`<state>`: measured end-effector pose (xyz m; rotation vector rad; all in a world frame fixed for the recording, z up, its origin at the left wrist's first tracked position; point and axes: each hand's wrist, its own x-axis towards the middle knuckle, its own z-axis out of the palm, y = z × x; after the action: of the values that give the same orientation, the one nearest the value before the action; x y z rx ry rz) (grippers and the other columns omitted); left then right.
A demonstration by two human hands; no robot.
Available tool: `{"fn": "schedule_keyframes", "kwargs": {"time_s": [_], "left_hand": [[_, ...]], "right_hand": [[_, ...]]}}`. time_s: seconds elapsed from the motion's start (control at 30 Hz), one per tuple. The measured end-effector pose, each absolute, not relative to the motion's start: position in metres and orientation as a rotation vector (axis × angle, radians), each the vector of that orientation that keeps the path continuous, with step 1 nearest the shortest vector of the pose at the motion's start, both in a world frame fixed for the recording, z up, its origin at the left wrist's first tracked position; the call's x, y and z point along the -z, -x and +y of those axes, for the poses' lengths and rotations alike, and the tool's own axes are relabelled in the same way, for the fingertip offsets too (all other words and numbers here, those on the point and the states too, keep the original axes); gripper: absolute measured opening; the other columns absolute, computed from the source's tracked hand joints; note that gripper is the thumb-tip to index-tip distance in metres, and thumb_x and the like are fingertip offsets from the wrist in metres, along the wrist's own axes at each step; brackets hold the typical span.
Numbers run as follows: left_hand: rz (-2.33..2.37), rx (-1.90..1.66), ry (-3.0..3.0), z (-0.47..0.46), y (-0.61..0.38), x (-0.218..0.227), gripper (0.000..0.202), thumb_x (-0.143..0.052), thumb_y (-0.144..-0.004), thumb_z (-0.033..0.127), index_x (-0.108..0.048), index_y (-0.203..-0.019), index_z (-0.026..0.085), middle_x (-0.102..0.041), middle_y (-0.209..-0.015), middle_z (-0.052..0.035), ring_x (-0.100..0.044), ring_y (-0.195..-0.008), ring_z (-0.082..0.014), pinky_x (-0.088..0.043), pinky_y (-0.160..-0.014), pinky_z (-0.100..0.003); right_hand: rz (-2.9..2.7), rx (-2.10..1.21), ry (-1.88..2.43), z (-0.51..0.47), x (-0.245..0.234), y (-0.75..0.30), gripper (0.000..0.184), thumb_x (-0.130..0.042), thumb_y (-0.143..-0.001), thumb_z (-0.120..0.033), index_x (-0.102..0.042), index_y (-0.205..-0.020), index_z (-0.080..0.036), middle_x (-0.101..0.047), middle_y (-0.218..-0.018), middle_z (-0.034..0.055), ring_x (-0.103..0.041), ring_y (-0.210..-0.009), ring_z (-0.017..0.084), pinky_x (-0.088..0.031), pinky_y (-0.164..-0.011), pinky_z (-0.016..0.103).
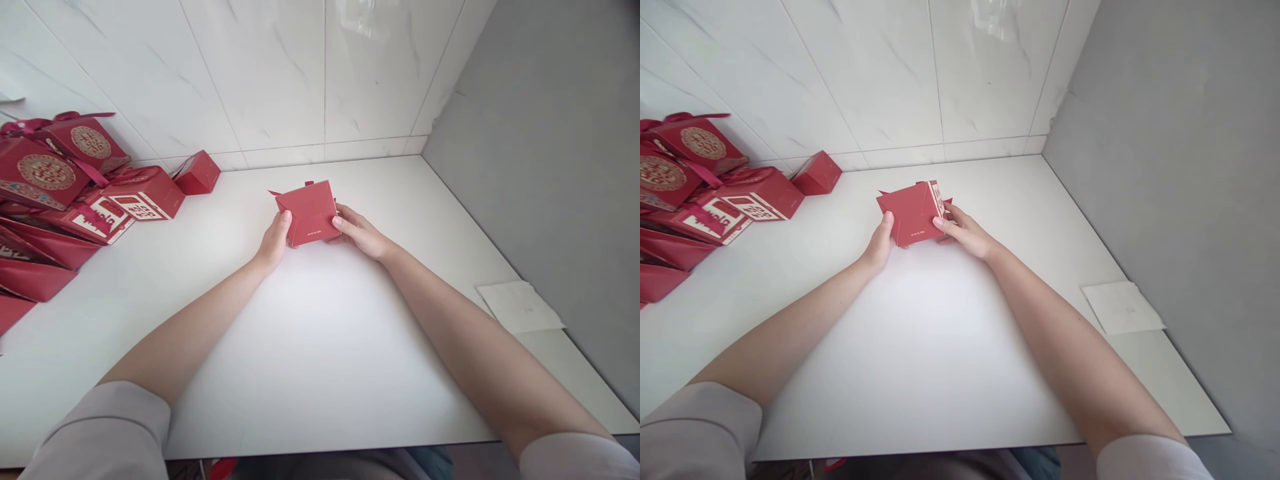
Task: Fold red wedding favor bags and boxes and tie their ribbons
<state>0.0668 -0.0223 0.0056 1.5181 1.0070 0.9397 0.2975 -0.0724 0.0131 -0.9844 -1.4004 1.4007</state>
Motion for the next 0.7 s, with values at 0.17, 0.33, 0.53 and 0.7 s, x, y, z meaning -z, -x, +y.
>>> {"fn": "schedule_keyframes", "kwargs": {"time_s": [0.17,0.33,0.53,0.7], "left_hand": [[1.005,-0.961,-1.514,-0.0232,-0.0668,-0.0049,0.088,-0.045,-0.083,0.095,-0.063,-0.129,0.022,-0.074,-0.122,-0.0145,-0.071,-0.095,-0.0247,-0.054,-0.060,-0.030],[0.999,-0.943,-1.508,-0.0249,-0.0694,-0.0098,0.091,-0.046,-0.080,0.097,-0.062,-0.131,0.023,-0.072,-0.131,-0.0154,-0.071,-0.104,-0.0275,-0.054,-0.058,-0.030],[1.015,-0.963,-1.495,-0.0270,-0.0709,-0.0139,0.091,-0.050,-0.077,0.097,-0.065,-0.125,0.022,-0.073,-0.129,-0.0159,-0.071,-0.104,-0.0282,-0.053,-0.056,-0.030],[1.023,-0.965,-1.502,-0.0265,-0.0707,-0.0131,0.090,-0.049,-0.077,0.098,-0.065,-0.121,0.021,-0.074,-0.121,-0.0151,-0.071,-0.100,-0.0261,-0.053,-0.056,-0.029]], "right_hand": [[-1.396,-1.406,0.980,-0.0710,-0.0112,-0.2983,0.083,-0.069,-0.090,-0.072,-0.045,-0.154,-0.025,-0.054,-0.159,0.0133,-0.059,-0.142,0.031,-0.064,-0.108,0.048],[-1.395,-1.410,0.977,-0.0709,-0.0116,-0.2984,0.083,-0.070,-0.090,-0.072,-0.045,-0.154,-0.025,-0.055,-0.158,0.0136,-0.059,-0.142,0.032,-0.064,-0.107,0.048],[-1.399,-1.404,0.975,-0.0692,-0.0103,-0.2990,0.081,-0.069,-0.091,-0.071,-0.046,-0.153,-0.026,-0.055,-0.158,0.0128,-0.059,-0.142,0.032,-0.065,-0.105,0.047],[-1.394,-1.397,0.981,-0.0685,-0.0096,-0.2991,0.082,-0.070,-0.090,-0.071,-0.045,-0.154,-0.025,-0.055,-0.158,0.0133,-0.059,-0.141,0.032,-0.065,-0.105,0.047]]}}
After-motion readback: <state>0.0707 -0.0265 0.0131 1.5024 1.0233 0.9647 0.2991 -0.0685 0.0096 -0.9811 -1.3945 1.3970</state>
